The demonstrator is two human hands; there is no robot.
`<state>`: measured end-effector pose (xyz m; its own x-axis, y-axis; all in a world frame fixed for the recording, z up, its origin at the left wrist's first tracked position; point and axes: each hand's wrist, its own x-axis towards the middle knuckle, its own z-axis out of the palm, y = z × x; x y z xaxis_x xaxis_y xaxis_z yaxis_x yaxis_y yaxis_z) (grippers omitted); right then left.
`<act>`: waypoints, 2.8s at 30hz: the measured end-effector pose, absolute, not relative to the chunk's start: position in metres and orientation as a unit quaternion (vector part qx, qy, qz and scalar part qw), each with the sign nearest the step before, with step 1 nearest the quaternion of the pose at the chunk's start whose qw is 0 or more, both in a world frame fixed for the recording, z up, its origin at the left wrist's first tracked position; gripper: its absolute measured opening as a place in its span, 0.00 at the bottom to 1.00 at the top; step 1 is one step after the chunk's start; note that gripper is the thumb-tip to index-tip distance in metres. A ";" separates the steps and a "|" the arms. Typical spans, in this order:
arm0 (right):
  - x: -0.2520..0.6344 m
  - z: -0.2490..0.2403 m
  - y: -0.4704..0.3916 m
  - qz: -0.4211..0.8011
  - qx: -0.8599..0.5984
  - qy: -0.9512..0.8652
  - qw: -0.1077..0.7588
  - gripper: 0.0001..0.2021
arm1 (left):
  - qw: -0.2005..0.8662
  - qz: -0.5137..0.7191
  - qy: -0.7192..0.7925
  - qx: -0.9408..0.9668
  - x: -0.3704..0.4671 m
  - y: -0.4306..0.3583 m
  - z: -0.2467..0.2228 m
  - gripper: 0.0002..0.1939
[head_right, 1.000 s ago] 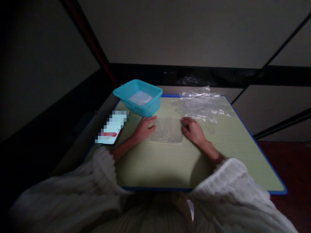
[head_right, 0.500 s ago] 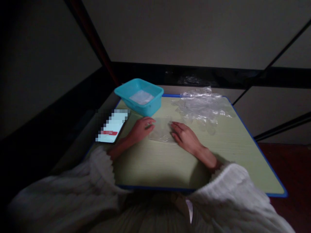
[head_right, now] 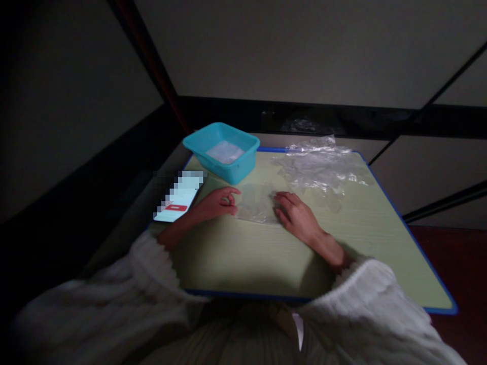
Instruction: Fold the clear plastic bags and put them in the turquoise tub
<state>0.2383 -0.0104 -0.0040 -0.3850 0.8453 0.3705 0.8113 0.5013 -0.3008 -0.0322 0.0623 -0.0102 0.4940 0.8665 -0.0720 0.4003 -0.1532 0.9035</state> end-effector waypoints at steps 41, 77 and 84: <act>0.272 -0.019 -0.010 0.083 -0.485 -0.864 0.109 0.35 | 0.469 0.250 0.457 0.714 -0.020 0.048 -0.004 0.32; 0.296 -0.016 -0.008 0.100 -0.523 -0.842 0.083 0.40 | 0.046 0.089 0.311 0.945 -0.007 0.033 -0.019 0.29; 0.301 -0.010 -0.008 0.135 -0.523 -0.839 0.064 0.41 | 0.052 0.092 0.311 0.944 -0.007 0.033 -0.019 0.29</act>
